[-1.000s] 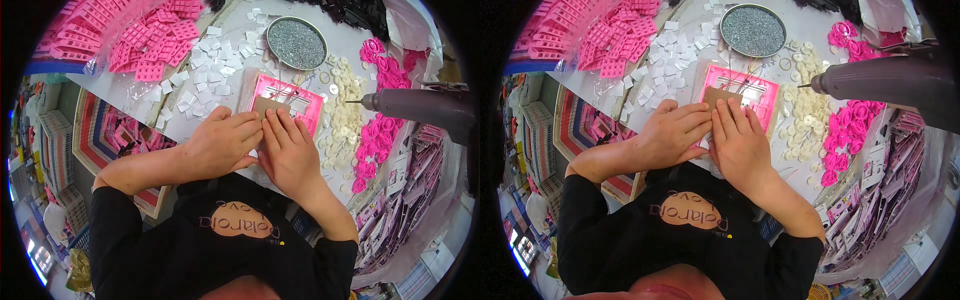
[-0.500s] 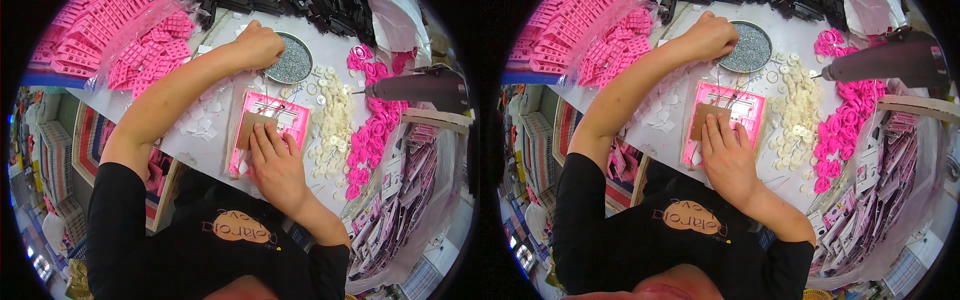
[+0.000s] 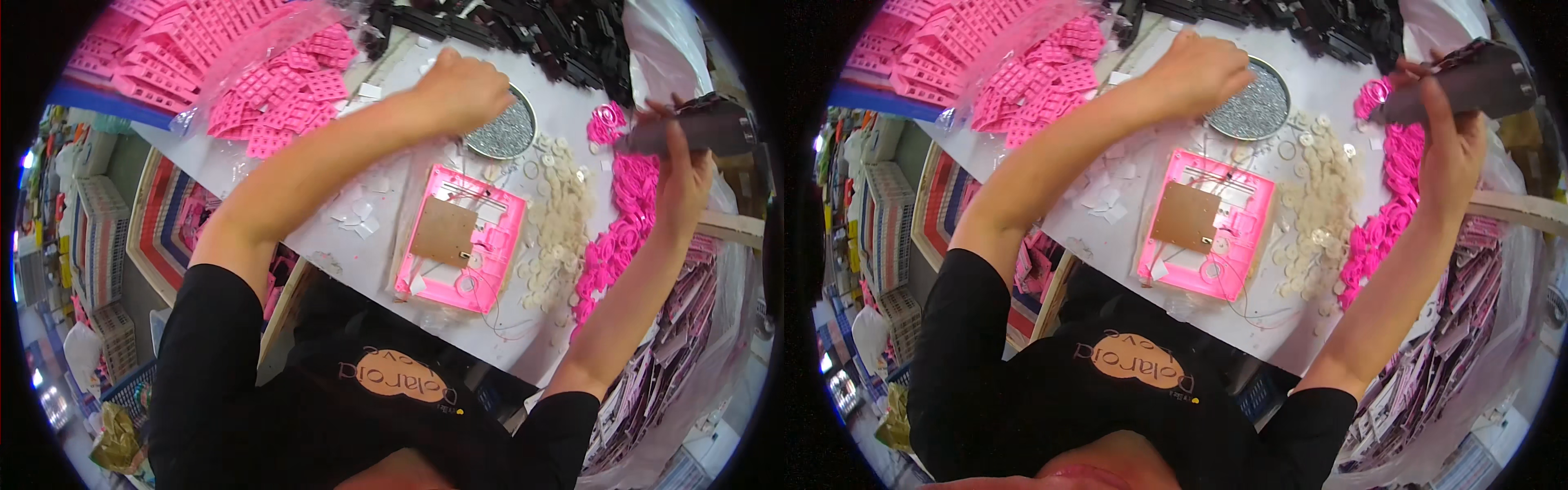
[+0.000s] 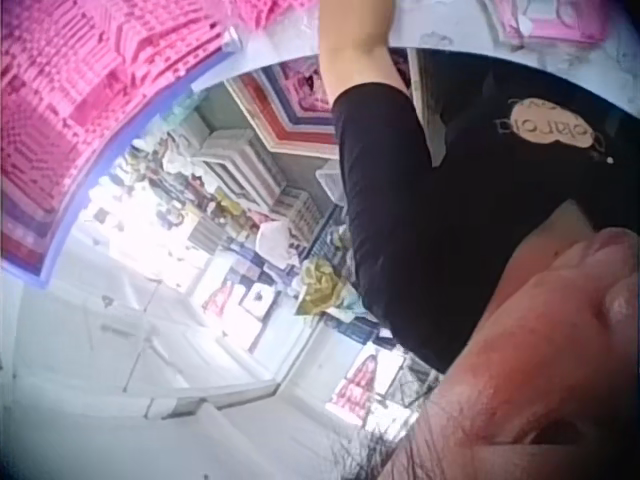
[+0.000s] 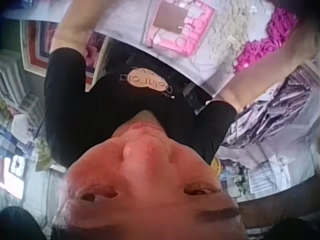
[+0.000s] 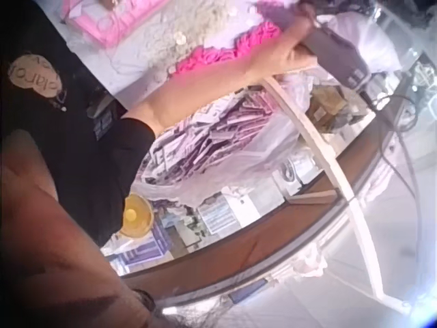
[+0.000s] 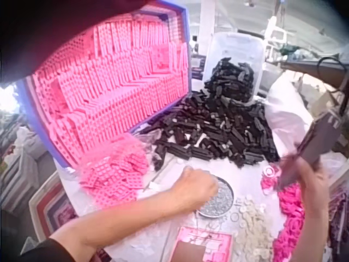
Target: Assembling a pink toy piggy bank by installing electronic components, a speaker, and the front panel.
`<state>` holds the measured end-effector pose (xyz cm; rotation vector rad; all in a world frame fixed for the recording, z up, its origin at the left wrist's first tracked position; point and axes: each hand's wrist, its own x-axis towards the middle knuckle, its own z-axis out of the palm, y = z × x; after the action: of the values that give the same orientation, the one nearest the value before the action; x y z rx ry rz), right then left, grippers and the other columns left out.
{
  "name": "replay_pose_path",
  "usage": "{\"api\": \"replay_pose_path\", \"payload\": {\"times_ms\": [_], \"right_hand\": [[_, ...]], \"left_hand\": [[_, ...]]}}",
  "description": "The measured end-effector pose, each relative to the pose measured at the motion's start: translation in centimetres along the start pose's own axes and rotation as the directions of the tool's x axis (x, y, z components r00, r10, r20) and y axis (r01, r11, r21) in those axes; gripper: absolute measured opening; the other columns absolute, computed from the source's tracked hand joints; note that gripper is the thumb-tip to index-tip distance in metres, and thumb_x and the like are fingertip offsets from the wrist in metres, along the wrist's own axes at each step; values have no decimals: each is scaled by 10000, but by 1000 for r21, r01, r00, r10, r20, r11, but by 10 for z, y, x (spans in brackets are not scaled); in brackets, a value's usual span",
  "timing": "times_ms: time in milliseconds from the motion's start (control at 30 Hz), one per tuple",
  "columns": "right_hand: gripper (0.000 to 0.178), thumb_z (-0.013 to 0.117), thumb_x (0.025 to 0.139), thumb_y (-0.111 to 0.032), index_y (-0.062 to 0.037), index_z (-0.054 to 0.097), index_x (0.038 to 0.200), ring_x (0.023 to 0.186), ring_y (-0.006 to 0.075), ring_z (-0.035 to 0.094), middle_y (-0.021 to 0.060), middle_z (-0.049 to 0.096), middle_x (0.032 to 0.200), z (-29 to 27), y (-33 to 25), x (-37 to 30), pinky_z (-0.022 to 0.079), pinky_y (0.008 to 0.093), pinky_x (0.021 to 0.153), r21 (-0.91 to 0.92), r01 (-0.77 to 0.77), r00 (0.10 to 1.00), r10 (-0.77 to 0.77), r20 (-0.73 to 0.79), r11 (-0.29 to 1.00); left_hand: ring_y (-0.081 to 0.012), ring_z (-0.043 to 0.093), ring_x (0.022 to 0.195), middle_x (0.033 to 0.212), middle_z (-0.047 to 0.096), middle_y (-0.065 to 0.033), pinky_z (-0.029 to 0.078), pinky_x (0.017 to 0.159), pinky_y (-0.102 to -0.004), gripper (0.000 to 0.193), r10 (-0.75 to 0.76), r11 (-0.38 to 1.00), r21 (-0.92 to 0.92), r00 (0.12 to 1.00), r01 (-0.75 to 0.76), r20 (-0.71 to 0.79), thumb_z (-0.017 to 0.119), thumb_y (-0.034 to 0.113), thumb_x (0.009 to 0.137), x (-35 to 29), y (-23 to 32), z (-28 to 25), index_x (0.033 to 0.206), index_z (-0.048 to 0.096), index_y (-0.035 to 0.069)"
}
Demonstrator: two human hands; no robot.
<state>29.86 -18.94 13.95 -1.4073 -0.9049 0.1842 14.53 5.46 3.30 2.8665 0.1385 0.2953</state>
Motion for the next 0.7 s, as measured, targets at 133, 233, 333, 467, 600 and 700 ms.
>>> {"api": "replay_pose_path", "payload": {"times_ms": [133, 233, 333, 467, 600, 700], "right_hand": [[455, 753, 934, -226, 10, 560, 1273, 819, 223, 671, 78, 666, 848, 53, -6, -47, 534, 339, 810, 243, -136, 978, 90, 190, 961], [418, 745, 931, -237, -74, 523, 1245, 612, 176, 558, 38, 559, 687, 104, -20, -97, 501, 335, 628, 500, -89, 984, -2, 180, 861], [396, 732, 935, -192, -110, 487, 1235, 508, 157, 456, 30, 481, 606, 122, -40, -131, 447, 339, 512, 598, -24, 988, -73, 138, 801], [348, 709, 902, -97, -114, 479, 1163, 523, 174, 472, 43, 493, 612, 134, -51, -144, 436, 333, 497, 632, -26, 988, -78, 135, 774], [334, 716, 897, -113, -126, 478, 1130, 525, 176, 477, 49, 499, 622, 134, -54, -146, 432, 328, 490, 645, -35, 991, -59, 124, 764], [339, 729, 895, -135, -137, 480, 1124, 525, 175, 479, 44, 495, 618, 136, -58, -148, 438, 334, 502, 632, -67, 991, -22, 132, 772]], "left_hand": [[-251, 634, 980, 948, 653, -65, 396, 866, -481, 204, 180, 980, -58, 968, -193, -172, 646, 319, 924, -98, 31, 0, 971, 649, 121], [-222, 634, 940, 903, 648, -34, 380, 880, -457, 153, 191, 891, -391, 972, -230, -137, 687, 270, 906, -150, 56, 0, 948, 663, 125], [-189, 637, 909, 864, 650, -7, 370, 897, -439, 127, 130, 741, -638, 977, -210, -170, 712, 246, 897, -173, 74, -2, 935, 682, 129], [-174, 632, 797, 842, 679, 9, 379, 873, -388, 112, 0, 642, -743, 969, -189, -246, 771, 175, 867, -186, 86, 3, 933, 696, 123], [-174, 627, 774, 844, 687, 8, 385, 865, -369, 129, -21, 598, -779, 968, -188, -250, 794, 151, 849, -188, 86, 0, 935, 704, 118], [-174, 626, 779, 841, 685, 7, 391, 868, -374, 129, -20, 584, -780, 956, -225, -291, 797, 151, 845, -186, 85, -2, 929, 707, 117]]}}
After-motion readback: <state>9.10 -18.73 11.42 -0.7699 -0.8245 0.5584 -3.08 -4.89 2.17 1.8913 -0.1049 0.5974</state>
